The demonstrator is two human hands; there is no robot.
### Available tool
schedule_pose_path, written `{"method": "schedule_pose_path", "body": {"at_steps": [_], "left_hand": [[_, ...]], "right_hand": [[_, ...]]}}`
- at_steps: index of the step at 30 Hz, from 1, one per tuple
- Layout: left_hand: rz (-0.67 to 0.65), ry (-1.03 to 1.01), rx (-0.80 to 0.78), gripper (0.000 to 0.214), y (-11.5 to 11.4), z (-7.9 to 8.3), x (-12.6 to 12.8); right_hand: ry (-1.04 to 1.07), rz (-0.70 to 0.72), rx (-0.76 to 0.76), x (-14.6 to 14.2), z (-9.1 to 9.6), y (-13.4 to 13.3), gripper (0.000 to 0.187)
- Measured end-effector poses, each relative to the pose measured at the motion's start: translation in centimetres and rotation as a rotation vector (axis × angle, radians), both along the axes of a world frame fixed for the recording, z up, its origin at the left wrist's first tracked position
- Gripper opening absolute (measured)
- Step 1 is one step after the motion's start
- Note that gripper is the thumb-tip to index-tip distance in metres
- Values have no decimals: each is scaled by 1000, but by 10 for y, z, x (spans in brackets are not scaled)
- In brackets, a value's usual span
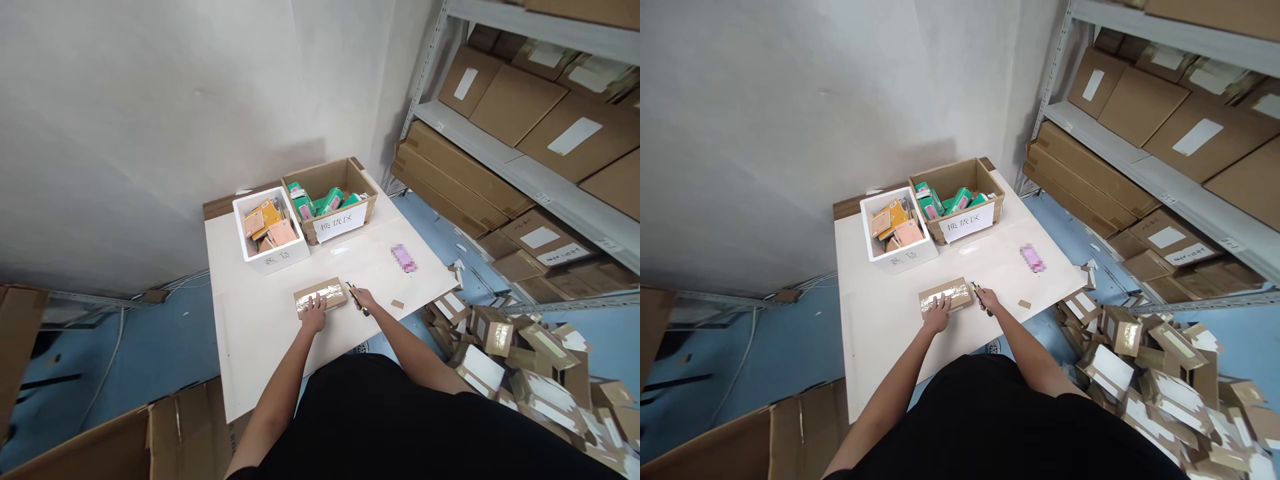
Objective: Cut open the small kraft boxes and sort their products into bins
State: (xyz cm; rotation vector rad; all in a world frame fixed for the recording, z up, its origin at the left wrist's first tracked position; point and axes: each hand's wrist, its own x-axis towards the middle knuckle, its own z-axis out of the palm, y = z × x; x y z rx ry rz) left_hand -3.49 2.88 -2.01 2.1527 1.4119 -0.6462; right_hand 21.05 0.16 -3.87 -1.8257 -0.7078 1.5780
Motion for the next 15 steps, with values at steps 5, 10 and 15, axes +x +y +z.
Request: {"method": "schedule_pose_path", "body": {"at_steps": [5,10,15], "left_hand": [[4,11,32,69,0,1,-1],[24,19,69,64,-1,5,3],[49,57,32,66,1,10,8]], "right_hand": [[-80,139,-30,-7,1,15,52],[-214,262,0,-1,10,20,57],[-305,403,-43,11,14,1,52]]}}
